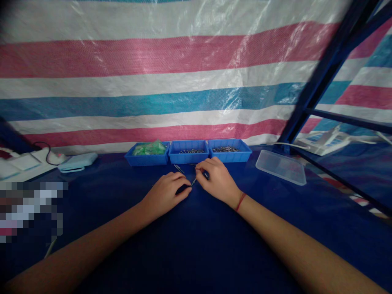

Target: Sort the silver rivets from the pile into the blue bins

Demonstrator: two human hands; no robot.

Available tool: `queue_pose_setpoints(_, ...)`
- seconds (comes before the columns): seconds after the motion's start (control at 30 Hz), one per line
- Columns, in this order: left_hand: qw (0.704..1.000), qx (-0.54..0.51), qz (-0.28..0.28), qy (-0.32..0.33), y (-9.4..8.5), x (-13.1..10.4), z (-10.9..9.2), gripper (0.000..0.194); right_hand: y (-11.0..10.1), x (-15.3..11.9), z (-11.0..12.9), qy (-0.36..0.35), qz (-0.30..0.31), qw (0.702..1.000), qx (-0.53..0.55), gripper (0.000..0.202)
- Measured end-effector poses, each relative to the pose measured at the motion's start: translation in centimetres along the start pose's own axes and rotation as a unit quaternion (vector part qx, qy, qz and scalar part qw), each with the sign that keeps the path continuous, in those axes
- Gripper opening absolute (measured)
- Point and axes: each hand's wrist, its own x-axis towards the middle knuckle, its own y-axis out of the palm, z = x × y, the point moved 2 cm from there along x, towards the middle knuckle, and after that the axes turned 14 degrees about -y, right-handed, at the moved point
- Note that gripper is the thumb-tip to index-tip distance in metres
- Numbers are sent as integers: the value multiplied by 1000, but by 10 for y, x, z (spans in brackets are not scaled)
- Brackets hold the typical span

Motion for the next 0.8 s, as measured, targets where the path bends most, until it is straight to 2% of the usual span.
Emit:
queue_pose_setpoints(0.17,998,65,0,-11,1,1,0,22,5,-1,7,-78,131,988,23,13)
queue_pose_setpoints(0.33,995,103,-7,-14,2,0,-1,25,8,-3,10,-92,174,980,18,12)
queue_pose_setpoints(0.4,998,60,-27,-22,2,0,2,23,8,-3,11,-82,160,984,12,13)
queue_pose_setpoints(0.47,998,-29,-47,-34,2,0,5,19,7,-2,13,-53,124,991,26,14)
queue_pose_setpoints(0.53,989,-136,-53,-36,1,2,8,15,7,-2,15,-8,75,995,65,13)
queue_pose_setpoints(0.6,975,-215,-43,-28,1,3,10,18,7,-2,16,33,35,993,108,12)
queue_pose_setpoints(0.8,954,-292,-62,-42,-1,5,13,12,14,-3,19,80,1,981,177,13)
